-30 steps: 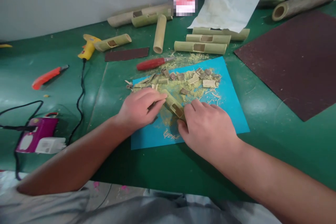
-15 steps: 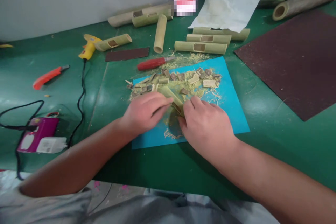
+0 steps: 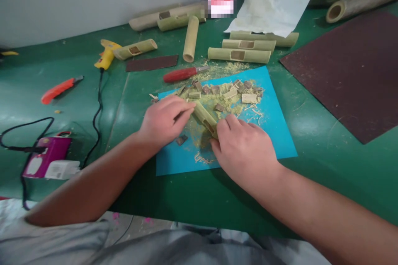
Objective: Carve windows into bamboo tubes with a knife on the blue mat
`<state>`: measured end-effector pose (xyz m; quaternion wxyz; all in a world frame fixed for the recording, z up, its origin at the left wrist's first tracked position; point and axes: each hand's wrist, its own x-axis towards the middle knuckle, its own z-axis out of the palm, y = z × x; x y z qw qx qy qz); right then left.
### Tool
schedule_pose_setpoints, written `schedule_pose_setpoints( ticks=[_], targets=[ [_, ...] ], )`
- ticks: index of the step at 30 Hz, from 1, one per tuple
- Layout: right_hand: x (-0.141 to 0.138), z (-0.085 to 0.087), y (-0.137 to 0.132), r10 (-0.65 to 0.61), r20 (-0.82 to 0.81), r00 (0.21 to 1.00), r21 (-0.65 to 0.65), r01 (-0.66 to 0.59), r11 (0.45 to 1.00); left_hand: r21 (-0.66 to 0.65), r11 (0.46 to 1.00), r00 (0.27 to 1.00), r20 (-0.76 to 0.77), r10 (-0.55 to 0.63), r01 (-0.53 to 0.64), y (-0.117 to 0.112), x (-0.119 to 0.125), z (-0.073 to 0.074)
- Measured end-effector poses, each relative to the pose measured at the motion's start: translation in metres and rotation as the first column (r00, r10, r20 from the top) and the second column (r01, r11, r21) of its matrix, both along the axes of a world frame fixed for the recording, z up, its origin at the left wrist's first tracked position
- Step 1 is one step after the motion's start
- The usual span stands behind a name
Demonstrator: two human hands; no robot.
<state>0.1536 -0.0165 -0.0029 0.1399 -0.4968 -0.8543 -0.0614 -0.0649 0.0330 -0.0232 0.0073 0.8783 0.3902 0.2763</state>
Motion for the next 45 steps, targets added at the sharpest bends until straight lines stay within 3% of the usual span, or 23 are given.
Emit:
schedule_pose_setpoints(
  ticks=[2, 6, 10, 14, 19, 24, 28, 33, 38, 43, 45],
  targets=[
    [0.000, 0.000, 0.000, 0.009, 0.006, 1.000, -0.002, -0.009, 1.000, -0.013, 1.000, 1.000, -0.011, 0.001, -0.001, 0.001, 0.000, 0.000],
    [0.000, 0.000, 0.001, 0.009, 0.008, 1.000, -0.008, -0.009, 1.000, -0.073, 0.991, 0.992, -0.044, -0.118, 0.114, -0.001, 0.003, 0.001],
    [0.000, -0.002, 0.001, 0.001, 0.001, 1.000, -0.006, -0.001, 1.000, -0.027, 0.999, 0.999, -0.013, -0.043, 0.043, -0.004, 0.007, 0.003],
    [0.001, -0.001, 0.001, -0.001, -0.006, 1.000, -0.007, 0.000, 1.000, -0.120, 0.982, 0.987, -0.057, -0.152, 0.145, -0.010, 0.010, 0.004],
    [0.000, 0.000, 0.000, -0.006, -0.012, 1.000, -0.003, 0.006, 1.000, -0.033, 0.999, 0.999, -0.030, -0.024, 0.023, -0.010, 0.008, 0.004],
    [0.001, -0.002, 0.000, 0.007, -0.022, 1.000, -0.004, -0.007, 1.000, -0.086, 0.985, 0.984, -0.090, -0.156, 0.148, -0.015, 0.014, 0.006],
    [0.001, -0.003, 0.001, -0.011, -0.018, 1.000, -0.015, 0.010, 1.000, -0.024, 0.999, 0.997, -0.062, -0.035, 0.034, -0.012, 0.011, 0.006],
    [0.000, -0.003, 0.000, 0.013, -0.021, 1.000, -0.013, -0.014, 1.000, -0.085, 0.981, 0.978, -0.100, -0.183, 0.175, -0.019, 0.015, 0.006],
    [0.001, -0.002, 0.000, -0.005, -0.006, 1.000, 0.015, 0.005, 1.000, 0.011, 1.000, 0.998, -0.060, -0.013, 0.013, -0.009, 0.010, 0.004],
    [0.001, -0.002, 0.000, 0.012, 0.009, 1.000, 0.025, -0.012, 1.000, -0.102, 0.987, 0.983, -0.119, -0.136, 0.124, -0.012, 0.011, 0.004],
    [0.001, -0.003, 0.000, 0.008, 0.003, 1.000, 0.032, -0.008, 0.999, -0.063, 0.996, 0.993, -0.093, -0.068, 0.063, -0.010, 0.010, 0.004]
  ],
)
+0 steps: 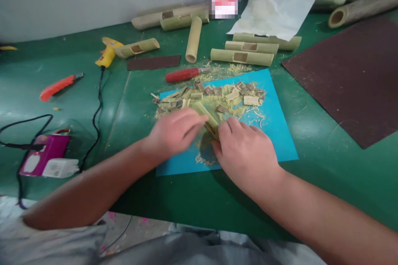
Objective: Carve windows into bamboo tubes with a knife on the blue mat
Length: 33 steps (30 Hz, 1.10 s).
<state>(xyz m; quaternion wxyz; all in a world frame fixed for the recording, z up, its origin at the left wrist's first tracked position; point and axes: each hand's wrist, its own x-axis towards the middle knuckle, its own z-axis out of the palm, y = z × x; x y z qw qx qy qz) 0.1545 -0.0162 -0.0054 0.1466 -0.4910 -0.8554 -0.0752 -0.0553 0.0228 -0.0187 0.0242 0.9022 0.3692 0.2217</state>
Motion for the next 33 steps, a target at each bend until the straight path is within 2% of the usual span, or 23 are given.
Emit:
schedule_pose_setpoints(
  ticks=[3, 7, 11, 12, 16, 20, 24, 25, 28, 30, 33],
  targets=[
    [-0.001, 0.000, 0.000, 0.005, 0.006, 1.000, 0.003, -0.005, 1.000, 0.033, 0.997, 0.997, 0.028, 0.072, -0.073, 0.002, -0.002, 0.000],
    [-0.001, 0.000, 0.000, 0.018, 0.008, 1.000, 0.016, -0.018, 1.000, -0.045, 0.997, 0.998, -0.008, -0.064, 0.064, -0.001, 0.001, 0.000],
    [-0.001, 0.000, -0.001, 0.005, 0.001, 1.000, 0.021, -0.005, 1.000, 0.031, 0.997, 0.997, 0.039, 0.066, -0.067, 0.001, -0.001, 0.000],
    [-0.001, 0.000, -0.001, 0.010, 0.004, 1.000, 0.017, -0.010, 1.000, 0.024, 0.998, 0.997, 0.030, 0.064, -0.065, 0.001, -0.001, 0.000],
    [-0.002, 0.002, -0.001, 0.011, 0.006, 1.000, -0.014, -0.011, 1.000, -0.043, 0.998, 0.998, -0.019, -0.055, 0.054, -0.001, -0.002, -0.002],
    [-0.002, 0.003, -0.001, -0.010, 0.018, 1.000, -0.025, 0.011, 1.000, 0.013, 0.996, 0.995, 0.043, 0.086, -0.087, 0.001, -0.003, -0.002],
    [-0.002, 0.003, -0.001, 0.005, 0.036, 0.999, -0.033, -0.004, 0.999, -0.064, 0.996, 0.998, -0.001, -0.060, 0.060, -0.004, 0.000, 0.000],
    [-0.002, 0.004, -0.001, 0.006, 0.033, 0.999, -0.028, -0.005, 1.000, -0.057, 0.996, 0.998, 0.001, -0.063, 0.063, -0.004, -0.001, 0.000],
    [-0.003, 0.004, -0.002, 0.001, 0.024, 1.000, -0.012, 0.000, 1.000, 0.000, 0.998, 0.996, 0.061, 0.068, -0.069, 0.006, -0.009, -0.002],
    [-0.003, 0.004, -0.002, 0.006, 0.022, 1.000, -0.011, -0.006, 1.000, -0.008, 0.991, 0.986, 0.096, 0.133, -0.133, 0.013, -0.015, -0.004],
    [-0.003, 0.003, -0.002, 0.016, 0.016, 1.000, -0.003, -0.015, 1.000, -0.031, 0.996, 0.990, 0.113, 0.087, -0.084, 0.015, -0.015, -0.005]
  ],
)
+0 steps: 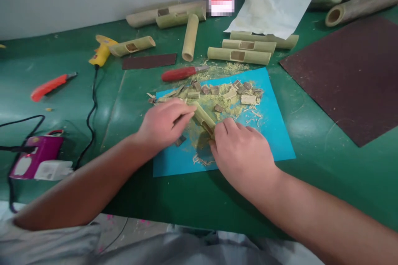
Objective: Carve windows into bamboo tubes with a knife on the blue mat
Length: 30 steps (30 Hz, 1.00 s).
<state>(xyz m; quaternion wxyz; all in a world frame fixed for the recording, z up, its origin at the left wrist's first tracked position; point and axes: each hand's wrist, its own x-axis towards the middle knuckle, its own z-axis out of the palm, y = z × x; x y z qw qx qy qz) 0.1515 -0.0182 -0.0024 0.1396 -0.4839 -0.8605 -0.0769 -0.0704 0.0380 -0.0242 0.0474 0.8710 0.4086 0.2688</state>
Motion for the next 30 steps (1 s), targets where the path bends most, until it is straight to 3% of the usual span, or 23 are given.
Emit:
schedule_pose_setpoints(
  ticks=[3, 8, 12, 16, 20, 25, 30],
  targets=[
    [0.001, -0.001, 0.000, -0.002, -0.001, 1.000, -0.001, 0.002, 1.000, -0.046, 0.994, 0.995, -0.012, -0.104, 0.103, -0.004, 0.005, 0.000],
    [0.001, -0.001, 0.001, -0.012, 0.014, 1.000, -0.011, 0.012, 1.000, -0.004, 1.000, 0.999, -0.042, -0.002, 0.002, -0.008, 0.010, 0.004],
    [0.000, -0.001, 0.001, -0.011, 0.016, 1.000, -0.021, 0.011, 1.000, -0.090, 0.987, 0.988, -0.076, -0.138, 0.131, -0.013, 0.015, 0.006],
    [0.000, -0.001, 0.001, -0.010, 0.002, 1.000, -0.010, 0.010, 1.000, -0.001, 1.000, 1.000, -0.019, 0.007, -0.007, -0.010, 0.013, 0.004],
    [0.000, -0.002, 0.002, -0.005, -0.019, 1.000, -0.014, 0.005, 1.000, -0.085, 0.989, 0.992, -0.004, -0.125, 0.125, -0.008, 0.010, 0.003],
    [0.001, 0.000, 0.002, -0.015, -0.012, 1.000, -0.049, 0.014, 0.999, 0.001, 1.000, 1.000, -0.010, 0.023, -0.023, -0.002, 0.005, 0.001],
    [0.006, 0.004, -0.001, -0.017, -0.031, 0.999, -0.110, 0.014, 0.994, 0.042, 0.998, 0.999, -0.012, 0.049, -0.048, 0.002, 0.001, -0.002]
  ],
)
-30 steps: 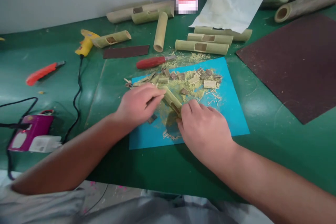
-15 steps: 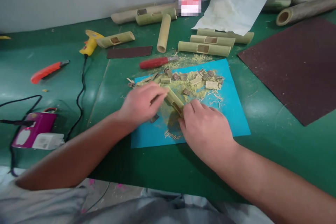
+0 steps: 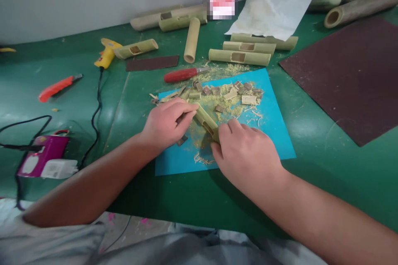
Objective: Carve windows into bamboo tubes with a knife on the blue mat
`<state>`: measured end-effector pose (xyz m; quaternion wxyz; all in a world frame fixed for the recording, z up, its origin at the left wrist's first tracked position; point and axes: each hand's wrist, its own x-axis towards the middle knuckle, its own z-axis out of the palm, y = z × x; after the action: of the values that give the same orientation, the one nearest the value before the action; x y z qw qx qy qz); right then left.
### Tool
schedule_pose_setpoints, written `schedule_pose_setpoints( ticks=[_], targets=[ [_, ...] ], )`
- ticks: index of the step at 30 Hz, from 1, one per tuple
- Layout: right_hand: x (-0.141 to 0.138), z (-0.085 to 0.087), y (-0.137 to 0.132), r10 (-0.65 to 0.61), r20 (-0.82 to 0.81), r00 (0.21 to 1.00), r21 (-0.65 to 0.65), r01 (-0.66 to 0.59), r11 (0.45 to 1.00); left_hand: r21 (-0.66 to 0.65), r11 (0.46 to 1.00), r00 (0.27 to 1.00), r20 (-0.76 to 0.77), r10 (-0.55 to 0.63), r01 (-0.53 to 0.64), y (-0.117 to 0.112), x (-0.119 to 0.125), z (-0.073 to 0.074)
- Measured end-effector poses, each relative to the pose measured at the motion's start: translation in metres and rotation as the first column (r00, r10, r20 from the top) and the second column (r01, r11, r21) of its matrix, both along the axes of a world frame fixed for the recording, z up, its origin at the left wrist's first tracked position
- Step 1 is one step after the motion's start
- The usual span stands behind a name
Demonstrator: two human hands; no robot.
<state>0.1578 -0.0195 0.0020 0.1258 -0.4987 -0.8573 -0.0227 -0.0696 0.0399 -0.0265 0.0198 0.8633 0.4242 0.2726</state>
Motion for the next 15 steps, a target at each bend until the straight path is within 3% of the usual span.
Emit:
schedule_pose_setpoints(
  ticks=[5, 11, 13, 15],
  targets=[
    [0.001, -0.001, -0.001, -0.017, -0.027, 0.999, -0.073, 0.014, 0.997, -0.014, 1.000, 0.999, 0.022, 0.026, -0.026, -0.003, 0.004, 0.004],
    [-0.001, -0.003, -0.001, -0.006, -0.027, 1.000, -0.080, 0.004, 0.997, -0.183, 0.952, 0.968, -0.012, -0.252, 0.245, -0.026, 0.024, 0.011],
    [-0.001, -0.003, -0.001, -0.005, -0.035, 0.999, -0.070, 0.003, 0.998, -0.133, 0.969, 0.976, -0.036, -0.216, 0.209, -0.023, 0.021, 0.010],
    [-0.002, -0.002, -0.001, -0.007, -0.035, 0.999, -0.065, 0.004, 0.998, -0.051, 0.995, 0.995, -0.043, -0.092, 0.090, -0.015, 0.015, 0.008]
  ],
)
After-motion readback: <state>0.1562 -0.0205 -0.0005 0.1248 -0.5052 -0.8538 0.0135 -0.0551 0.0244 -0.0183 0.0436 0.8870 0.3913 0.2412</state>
